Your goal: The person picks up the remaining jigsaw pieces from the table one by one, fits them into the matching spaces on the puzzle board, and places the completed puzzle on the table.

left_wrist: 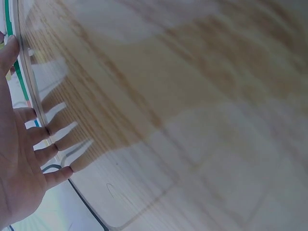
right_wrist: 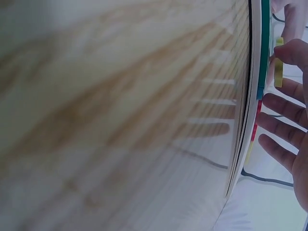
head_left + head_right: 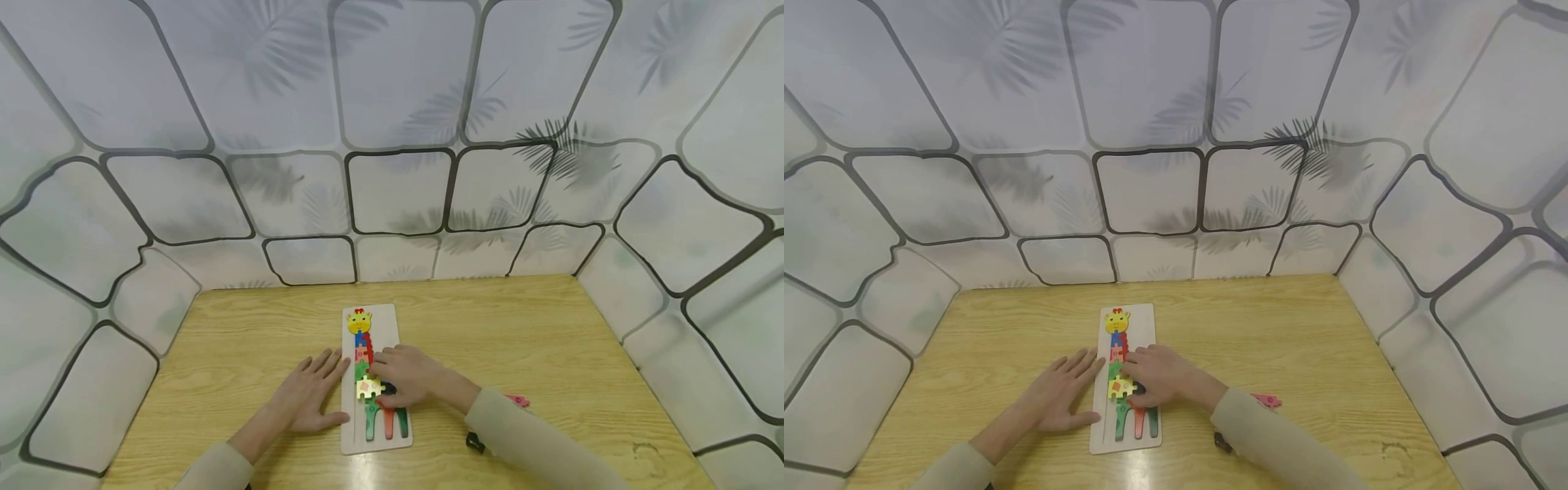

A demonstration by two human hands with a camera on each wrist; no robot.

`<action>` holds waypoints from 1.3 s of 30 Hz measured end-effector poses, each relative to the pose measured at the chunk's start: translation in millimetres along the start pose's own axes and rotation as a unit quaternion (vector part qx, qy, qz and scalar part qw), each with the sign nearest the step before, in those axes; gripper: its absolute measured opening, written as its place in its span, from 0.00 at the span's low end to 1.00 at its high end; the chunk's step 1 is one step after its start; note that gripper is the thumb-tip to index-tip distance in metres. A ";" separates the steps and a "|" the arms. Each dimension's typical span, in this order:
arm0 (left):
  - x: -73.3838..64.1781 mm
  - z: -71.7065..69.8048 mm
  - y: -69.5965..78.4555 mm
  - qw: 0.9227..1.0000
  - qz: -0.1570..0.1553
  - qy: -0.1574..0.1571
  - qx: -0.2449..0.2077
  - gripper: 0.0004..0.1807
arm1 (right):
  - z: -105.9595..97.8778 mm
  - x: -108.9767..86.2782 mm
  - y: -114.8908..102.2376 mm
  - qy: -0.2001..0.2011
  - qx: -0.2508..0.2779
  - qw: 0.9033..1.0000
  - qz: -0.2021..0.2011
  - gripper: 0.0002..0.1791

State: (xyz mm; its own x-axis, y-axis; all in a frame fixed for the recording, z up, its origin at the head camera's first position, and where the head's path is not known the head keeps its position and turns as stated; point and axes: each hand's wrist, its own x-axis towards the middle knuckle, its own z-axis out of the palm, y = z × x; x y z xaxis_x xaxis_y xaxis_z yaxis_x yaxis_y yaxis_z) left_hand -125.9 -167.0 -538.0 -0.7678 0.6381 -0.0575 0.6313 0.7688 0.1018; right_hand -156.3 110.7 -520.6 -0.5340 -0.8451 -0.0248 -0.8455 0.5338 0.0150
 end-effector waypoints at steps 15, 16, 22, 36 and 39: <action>-0.4 -0.7 0.2 1.000 0.002 0.003 0.001 0.57 | -1.7 2.3 -1.5 -0.005 0.003 1.000 0.002 0.23; -0.4 -0.9 0.2 1.000 0.001 0.003 0.000 0.57 | -1.8 2.5 -1.5 -0.005 0.003 1.000 0.001 0.23; -0.4 -0.9 0.0 1.000 0.004 0.004 0.002 0.57 | -0.9 4.0 -1.0 -0.003 0.001 1.000 -0.001 0.22; 0.1 -1.0 -0.1 1.000 0.003 -0.004 -0.006 0.57 | -1.1 5.6 -0.2 -0.017 0.004 1.000 -0.001 0.22; 0.2 -0.5 -0.3 1.000 0.003 -0.003 -0.006 0.57 | -0.9 5.4 -0.3 -0.014 0.003 1.000 -0.002 0.22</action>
State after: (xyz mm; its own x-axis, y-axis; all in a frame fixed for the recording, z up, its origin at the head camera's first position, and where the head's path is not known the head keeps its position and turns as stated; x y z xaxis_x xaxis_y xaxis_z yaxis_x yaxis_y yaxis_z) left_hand -126.3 -167.1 -537.6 -0.7636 0.6428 -0.0619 0.6343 0.7646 0.1143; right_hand -159.0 105.9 -519.8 -0.5310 -0.8456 -0.0536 -0.8471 0.5314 0.0094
